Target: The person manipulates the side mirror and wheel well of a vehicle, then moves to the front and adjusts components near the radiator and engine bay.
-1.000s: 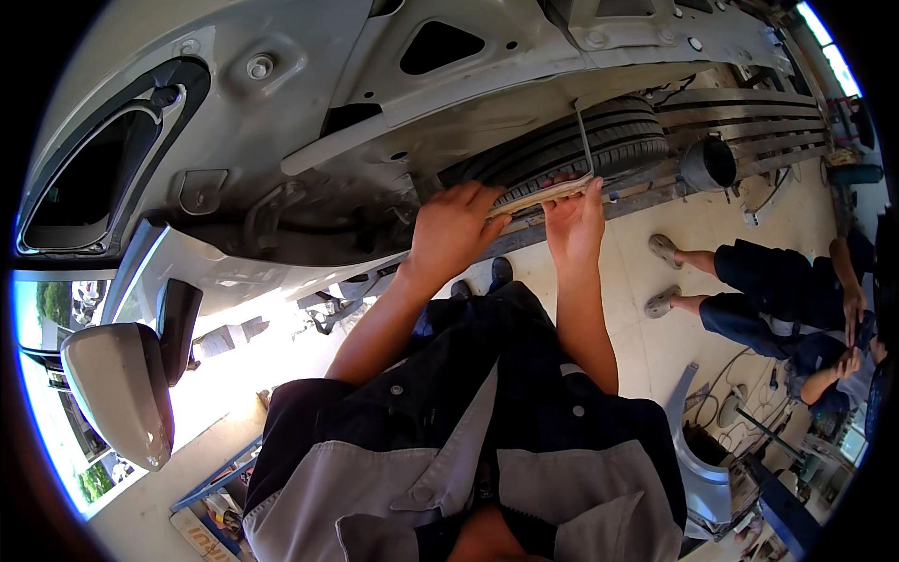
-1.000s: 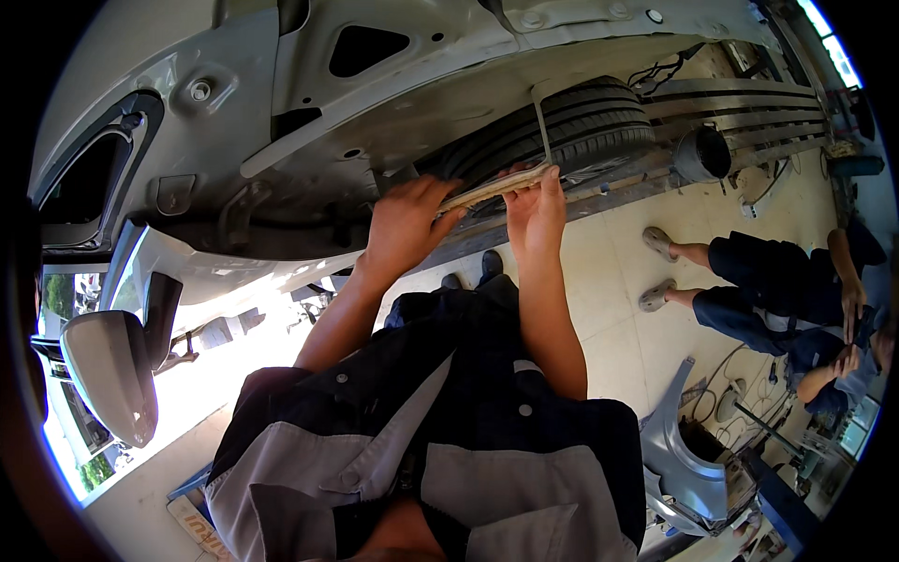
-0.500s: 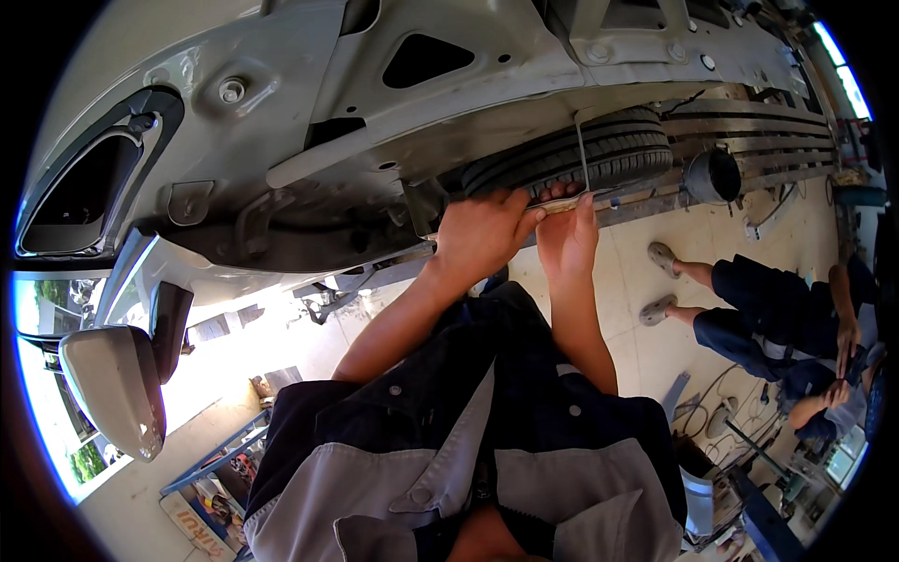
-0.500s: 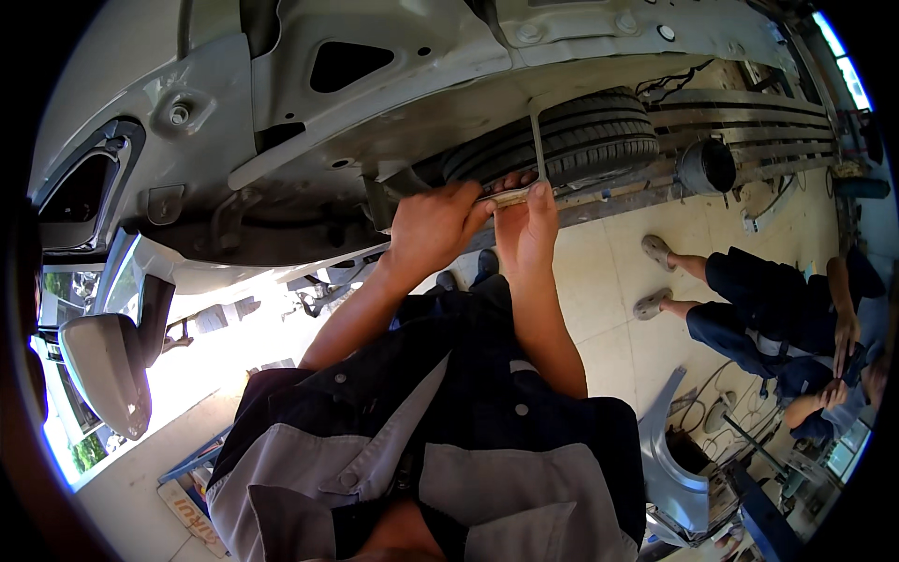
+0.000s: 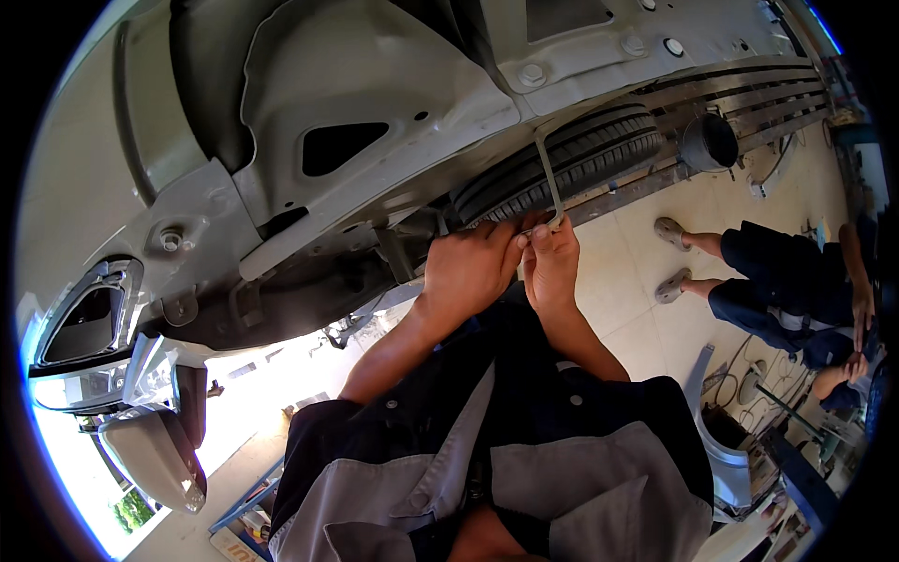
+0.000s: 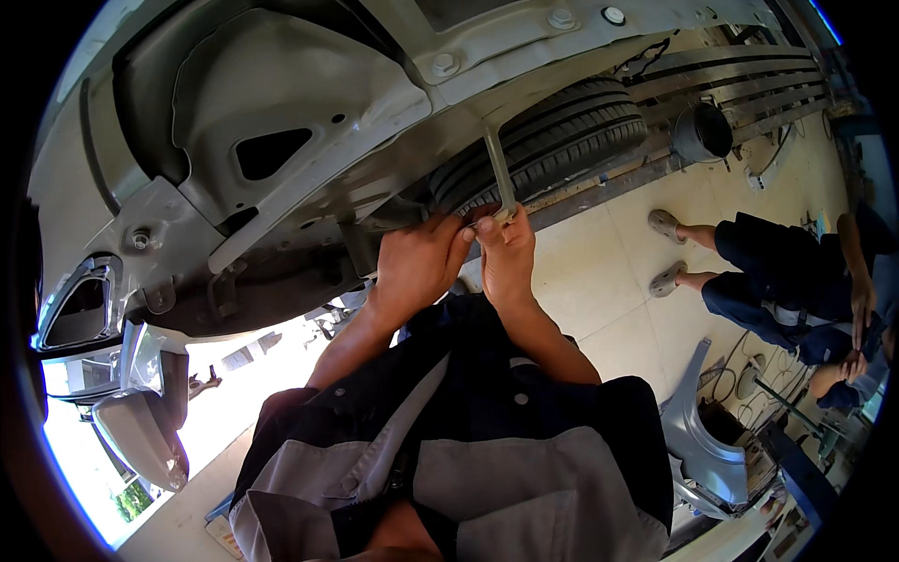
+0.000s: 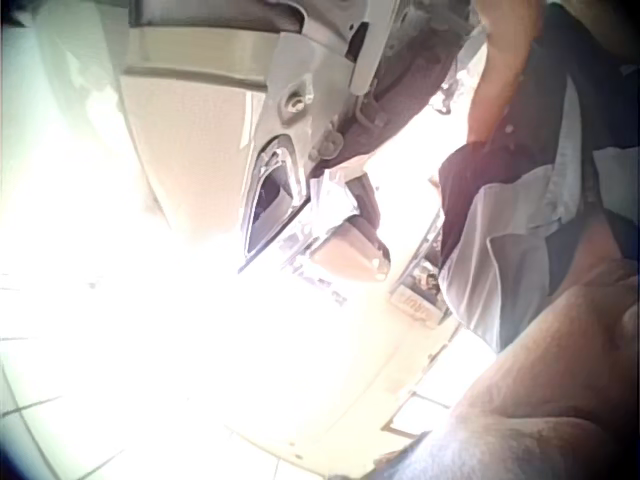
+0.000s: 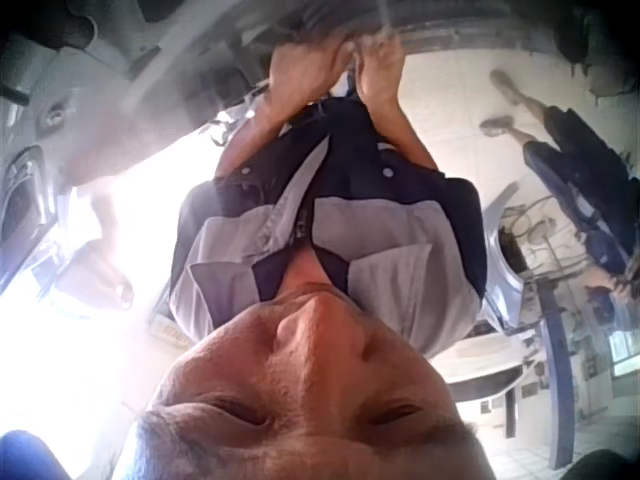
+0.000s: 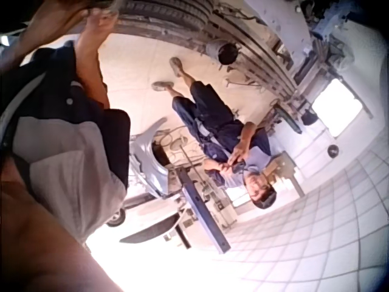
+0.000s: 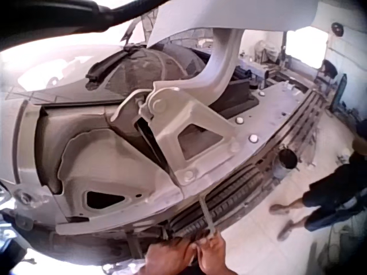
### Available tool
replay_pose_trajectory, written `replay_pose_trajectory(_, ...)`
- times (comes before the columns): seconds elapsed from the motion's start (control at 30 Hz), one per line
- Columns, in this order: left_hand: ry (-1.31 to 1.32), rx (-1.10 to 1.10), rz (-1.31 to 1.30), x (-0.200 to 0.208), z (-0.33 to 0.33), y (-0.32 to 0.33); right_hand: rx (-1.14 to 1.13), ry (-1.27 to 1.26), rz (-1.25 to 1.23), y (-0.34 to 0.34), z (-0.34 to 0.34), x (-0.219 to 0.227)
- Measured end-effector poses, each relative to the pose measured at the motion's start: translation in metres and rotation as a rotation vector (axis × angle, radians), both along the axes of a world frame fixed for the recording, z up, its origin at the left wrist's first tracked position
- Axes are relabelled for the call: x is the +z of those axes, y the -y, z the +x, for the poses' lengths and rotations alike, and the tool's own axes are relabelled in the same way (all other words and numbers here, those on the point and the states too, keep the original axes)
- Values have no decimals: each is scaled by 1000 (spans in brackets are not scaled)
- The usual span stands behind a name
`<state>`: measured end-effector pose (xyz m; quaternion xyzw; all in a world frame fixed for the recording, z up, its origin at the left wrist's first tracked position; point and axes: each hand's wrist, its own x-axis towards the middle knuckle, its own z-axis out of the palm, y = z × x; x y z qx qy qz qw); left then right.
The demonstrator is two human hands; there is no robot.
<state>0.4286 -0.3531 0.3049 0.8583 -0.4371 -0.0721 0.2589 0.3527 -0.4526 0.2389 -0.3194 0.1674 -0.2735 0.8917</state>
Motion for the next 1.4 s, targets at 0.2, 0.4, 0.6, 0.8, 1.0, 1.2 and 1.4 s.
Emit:
replay_pose_trajectory(0.2, -19, -17, -31, -1, 4, 1, -38, -61, -21, -4, 1, 3)
replay_pose_trajectory(0.4, 38, -22, -112, -7, 3, 0, -25, -93, -2, -5, -1, 7)
replay_pose_trajectory(0.6, -35, 13, -54, -2, 2, 2, -10, -86, -23, 1, -2, -1)
replay_pose_trajectory(0.8, 35, 130, -187, -2, -9, 9, 286, 15, 19, 32, -7, 0)
replay_pose_trajectory(1.0, -27, 193, -329, 2, -14, 24, 341, 27, 73, 37, -8, 4)
replay_pose_trajectory(1.2, -54, 253, -266, -2, -19, 20, 420, -2, 130, 43, -11, 7)
replay_pose_trajectory(1.4, -111, 303, -263, 2, -21, 23, 369, -76, 99, 39, -13, 9)
